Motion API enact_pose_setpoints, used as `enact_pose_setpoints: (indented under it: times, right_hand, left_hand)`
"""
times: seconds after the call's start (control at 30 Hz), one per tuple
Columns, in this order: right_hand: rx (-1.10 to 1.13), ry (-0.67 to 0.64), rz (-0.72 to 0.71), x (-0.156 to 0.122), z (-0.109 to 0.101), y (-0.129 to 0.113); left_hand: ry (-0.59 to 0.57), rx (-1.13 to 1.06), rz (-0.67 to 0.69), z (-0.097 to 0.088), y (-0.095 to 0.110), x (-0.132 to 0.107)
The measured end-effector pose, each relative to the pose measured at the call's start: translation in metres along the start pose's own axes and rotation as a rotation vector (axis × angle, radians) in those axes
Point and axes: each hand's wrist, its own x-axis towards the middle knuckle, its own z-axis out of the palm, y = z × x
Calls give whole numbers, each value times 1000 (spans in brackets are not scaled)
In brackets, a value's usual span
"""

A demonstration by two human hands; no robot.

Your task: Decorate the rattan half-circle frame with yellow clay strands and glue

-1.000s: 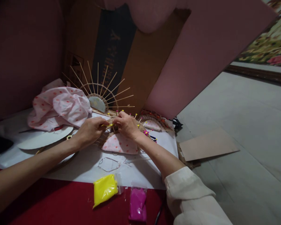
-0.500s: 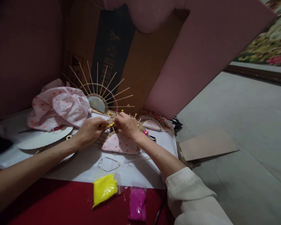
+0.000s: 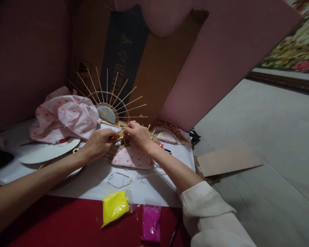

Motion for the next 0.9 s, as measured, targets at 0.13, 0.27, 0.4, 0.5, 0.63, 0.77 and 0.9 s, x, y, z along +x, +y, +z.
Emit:
enact_pose_setpoints:
  times: [0.13, 0.27, 0.4, 0.5, 0.63, 0.77, 0.9]
  right_hand:
    - [-44, -3, -35, 3, 2, 0]
    - [-73, -10, -62, 5, 2, 0]
    - [-22, 5, -19, 3, 1, 2]
    - [65, 58, -13, -2, 1, 6]
    - [35, 81, -87, -13, 4, 10]
    - [-37, 87, -181, -20, 8, 11]
    - [-70, 103, -233, -23, 11, 14]
  left_hand:
    - [1, 9, 11, -1, 1, 0]
    - [2, 12, 8, -1, 1, 0]
    - [1, 2, -22, -1, 1, 0]
    - [1, -8, -37, -3, 2, 1]
    - [-7, -14, -47, -5, 3, 2]
    - [-9, 30, -38, -5, 3, 3]
    - [9, 77, -7, -3, 2, 2]
